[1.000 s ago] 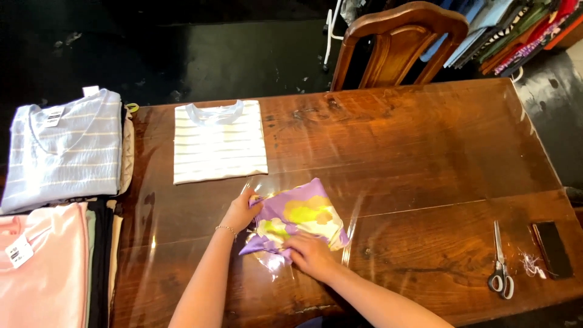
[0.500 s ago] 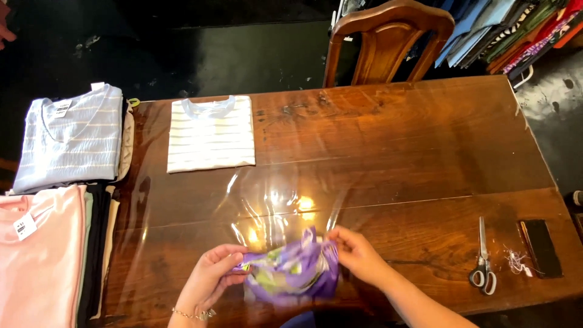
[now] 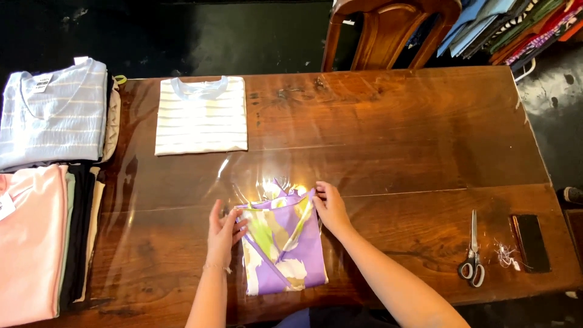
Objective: Folding a patterned garment and wrapping it in clear plastic film using scissors for trimming.
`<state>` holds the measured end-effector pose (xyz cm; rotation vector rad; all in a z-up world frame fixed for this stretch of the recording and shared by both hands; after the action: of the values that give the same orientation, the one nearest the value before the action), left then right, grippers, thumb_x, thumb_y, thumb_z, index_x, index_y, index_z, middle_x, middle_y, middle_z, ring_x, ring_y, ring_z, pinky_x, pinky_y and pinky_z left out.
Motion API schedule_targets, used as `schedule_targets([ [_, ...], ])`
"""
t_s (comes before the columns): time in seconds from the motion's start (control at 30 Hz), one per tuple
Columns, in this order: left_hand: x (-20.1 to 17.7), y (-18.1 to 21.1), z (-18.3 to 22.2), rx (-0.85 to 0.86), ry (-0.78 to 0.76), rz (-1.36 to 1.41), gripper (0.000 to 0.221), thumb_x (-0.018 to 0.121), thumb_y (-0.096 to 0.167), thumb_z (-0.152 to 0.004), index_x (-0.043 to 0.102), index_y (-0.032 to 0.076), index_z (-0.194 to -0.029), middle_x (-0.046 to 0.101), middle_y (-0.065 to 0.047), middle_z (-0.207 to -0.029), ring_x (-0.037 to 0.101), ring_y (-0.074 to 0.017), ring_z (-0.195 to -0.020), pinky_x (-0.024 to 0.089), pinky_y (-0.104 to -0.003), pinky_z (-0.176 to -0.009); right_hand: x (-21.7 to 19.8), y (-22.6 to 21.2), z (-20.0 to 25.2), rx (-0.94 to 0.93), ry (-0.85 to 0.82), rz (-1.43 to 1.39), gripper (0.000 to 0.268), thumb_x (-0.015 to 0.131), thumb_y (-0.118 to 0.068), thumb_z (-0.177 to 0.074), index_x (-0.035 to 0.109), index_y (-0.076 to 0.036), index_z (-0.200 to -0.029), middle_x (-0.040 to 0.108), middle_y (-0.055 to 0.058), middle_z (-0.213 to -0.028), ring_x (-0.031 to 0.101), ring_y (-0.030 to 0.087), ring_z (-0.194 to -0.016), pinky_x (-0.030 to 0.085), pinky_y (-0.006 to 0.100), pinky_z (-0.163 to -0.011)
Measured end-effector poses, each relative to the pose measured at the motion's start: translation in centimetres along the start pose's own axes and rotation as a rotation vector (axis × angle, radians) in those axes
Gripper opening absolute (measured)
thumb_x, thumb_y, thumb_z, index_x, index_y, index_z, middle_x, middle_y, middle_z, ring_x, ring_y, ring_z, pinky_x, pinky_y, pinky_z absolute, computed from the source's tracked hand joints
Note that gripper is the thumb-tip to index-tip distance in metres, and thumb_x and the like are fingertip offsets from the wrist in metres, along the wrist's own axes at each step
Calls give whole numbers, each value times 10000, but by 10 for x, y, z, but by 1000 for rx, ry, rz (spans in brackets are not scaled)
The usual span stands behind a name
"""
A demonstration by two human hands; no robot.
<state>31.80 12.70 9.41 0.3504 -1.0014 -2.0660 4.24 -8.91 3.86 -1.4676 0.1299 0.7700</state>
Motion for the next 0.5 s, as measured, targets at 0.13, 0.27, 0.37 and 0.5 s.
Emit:
schedule_targets([
  [0.13, -40, -17, 25, 324, 118, -549, 550, 601, 275, -1095, 448, 286, -1622, 758, -39, -1181, 712, -181, -1113, 597, -396, -983, -23, -28, 64, -153, -3, 137, 380, 696, -122, -992, 646, -136, -1369, 658, 94, -1144, 720, 284, -1081, 638, 366, -889],
  [0.27, -46, -73, 52, 385, 35, -998, 180, 663, 311, -978, 603, 141, -977, 655, -63, -934, 665, -306, -865, 514, -485, -756, -6, -47, 132, -374, -261, 259, 185, 580, -241, -1041, 673, -117, -1142, 610, 66, -1009, 612, 257, -927, 501, 408, -789],
  [0.37, -65, -128, 59, 191, 7, -1130, 242, 722, 418, -914, 608, 217, -985, 682, 30, -915, 703, -257, -881, 540, -474, -773, -2, -38, 165, -349, -353, 317, 205, 678, -329, -1013, 679, -171, -1143, 658, 20, -1044, 652, 223, -950, 540, 397, -743],
  [0.5, -84, -160, 65, 68, 42, -1054, 192, 756, 376, -906, 679, 202, -936, 724, 52, -845, 703, -201, -830, 553, -389, -807, -13, 6, 178, 191, -385, 221, 360, 806, -456, -898, 589, -225, -1069, 752, -69, -954, 744, 109, -825, 541, 320, -783],
])
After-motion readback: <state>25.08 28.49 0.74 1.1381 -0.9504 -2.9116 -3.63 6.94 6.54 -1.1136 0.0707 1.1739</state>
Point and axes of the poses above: each hand's wrist, its own z-axis away from the middle knuckle, its own x-axis out of the palm, y = z × x, the point moved 10 cm from there along -z, towards the middle knuckle
